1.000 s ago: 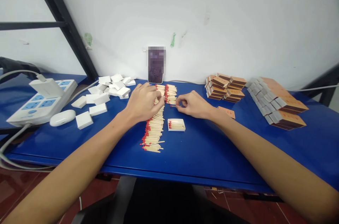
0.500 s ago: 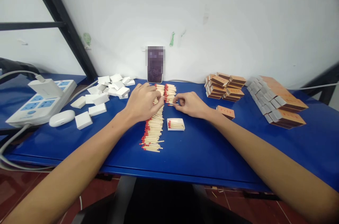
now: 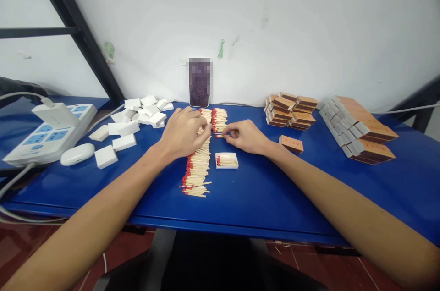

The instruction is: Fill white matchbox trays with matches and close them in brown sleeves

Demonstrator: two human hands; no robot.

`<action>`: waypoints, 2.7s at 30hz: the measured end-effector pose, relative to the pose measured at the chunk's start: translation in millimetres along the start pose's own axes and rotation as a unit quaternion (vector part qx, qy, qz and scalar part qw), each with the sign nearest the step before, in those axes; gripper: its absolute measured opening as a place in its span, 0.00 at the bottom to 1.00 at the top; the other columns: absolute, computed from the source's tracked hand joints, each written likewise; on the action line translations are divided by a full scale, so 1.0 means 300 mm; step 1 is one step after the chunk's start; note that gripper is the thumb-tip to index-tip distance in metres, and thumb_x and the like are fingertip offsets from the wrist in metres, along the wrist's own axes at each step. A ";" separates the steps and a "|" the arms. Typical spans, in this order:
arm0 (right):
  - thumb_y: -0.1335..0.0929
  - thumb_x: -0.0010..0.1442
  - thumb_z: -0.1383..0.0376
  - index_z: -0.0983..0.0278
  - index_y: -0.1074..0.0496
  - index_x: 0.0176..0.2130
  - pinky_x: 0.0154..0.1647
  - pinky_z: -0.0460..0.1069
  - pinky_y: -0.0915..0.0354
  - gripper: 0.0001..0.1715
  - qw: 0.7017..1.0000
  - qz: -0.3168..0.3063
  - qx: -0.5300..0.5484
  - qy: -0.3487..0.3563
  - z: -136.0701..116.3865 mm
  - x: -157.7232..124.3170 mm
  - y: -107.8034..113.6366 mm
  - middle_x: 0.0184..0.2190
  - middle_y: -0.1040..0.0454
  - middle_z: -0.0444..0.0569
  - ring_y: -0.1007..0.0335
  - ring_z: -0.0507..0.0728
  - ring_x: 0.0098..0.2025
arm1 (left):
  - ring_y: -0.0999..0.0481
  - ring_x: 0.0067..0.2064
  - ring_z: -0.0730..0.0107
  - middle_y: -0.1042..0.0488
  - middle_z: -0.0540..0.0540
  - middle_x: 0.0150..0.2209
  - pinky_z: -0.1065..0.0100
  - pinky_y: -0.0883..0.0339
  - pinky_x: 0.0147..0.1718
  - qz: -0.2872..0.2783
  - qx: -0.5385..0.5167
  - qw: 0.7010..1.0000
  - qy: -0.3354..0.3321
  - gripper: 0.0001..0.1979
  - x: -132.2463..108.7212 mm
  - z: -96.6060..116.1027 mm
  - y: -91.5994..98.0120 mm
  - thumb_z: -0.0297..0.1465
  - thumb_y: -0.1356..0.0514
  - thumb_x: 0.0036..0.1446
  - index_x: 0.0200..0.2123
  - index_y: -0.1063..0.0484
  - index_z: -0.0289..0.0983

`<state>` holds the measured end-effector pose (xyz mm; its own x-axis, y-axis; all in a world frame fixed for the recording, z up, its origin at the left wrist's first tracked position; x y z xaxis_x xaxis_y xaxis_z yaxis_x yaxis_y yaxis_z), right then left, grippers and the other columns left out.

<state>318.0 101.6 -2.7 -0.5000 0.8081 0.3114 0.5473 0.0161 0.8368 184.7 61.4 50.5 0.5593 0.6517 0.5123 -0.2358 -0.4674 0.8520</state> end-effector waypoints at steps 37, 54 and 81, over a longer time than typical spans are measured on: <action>0.34 0.56 0.67 0.66 0.21 0.35 0.28 0.46 0.47 0.12 0.999 0.052 -0.006 0.011 0.009 0.009 0.000 0.20 0.30 0.42 0.43 0.48 0.21 | 0.38 0.32 0.65 0.29 0.45 0.27 0.61 0.49 0.34 -0.014 0.008 1.000 0.001 0.19 0.001 -0.001 -0.012 0.34 0.51 0.63 0.25 0.28 0.36; 0.35 0.57 0.67 0.65 0.22 0.37 0.28 0.46 0.48 0.13 0.999 0.036 -0.019 0.010 0.003 0.002 -0.012 0.20 0.31 0.41 0.41 0.49 0.22 | 0.37 0.32 0.65 0.30 0.45 0.26 0.61 0.50 0.34 -0.011 0.012 1.000 0.003 0.18 0.002 0.000 -0.005 0.34 0.51 0.63 0.24 0.29 0.36; 0.35 0.58 0.64 0.64 0.28 0.32 0.28 0.46 0.50 0.08 0.999 0.032 -0.009 -0.022 0.018 0.006 -0.014 0.22 0.32 0.42 0.44 0.49 0.23 | 0.36 0.33 0.64 0.29 0.45 0.27 0.61 0.49 0.34 -0.011 0.009 1.000 0.000 0.18 0.001 0.003 -0.005 0.34 0.51 0.63 0.24 0.29 0.36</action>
<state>318.5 106.3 -8.0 -0.4339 0.8327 0.3440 0.5646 -0.0462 0.8241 185.8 61.8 49.3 0.5635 0.6625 0.4934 -0.2087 -0.4638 0.8610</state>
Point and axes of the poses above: each hand's wrist, its own x-axis towards the middle knuckle, its own y-axis out of the back of the hand, z = x × y, the point moved 8 cm from there along x, towards the middle knuckle
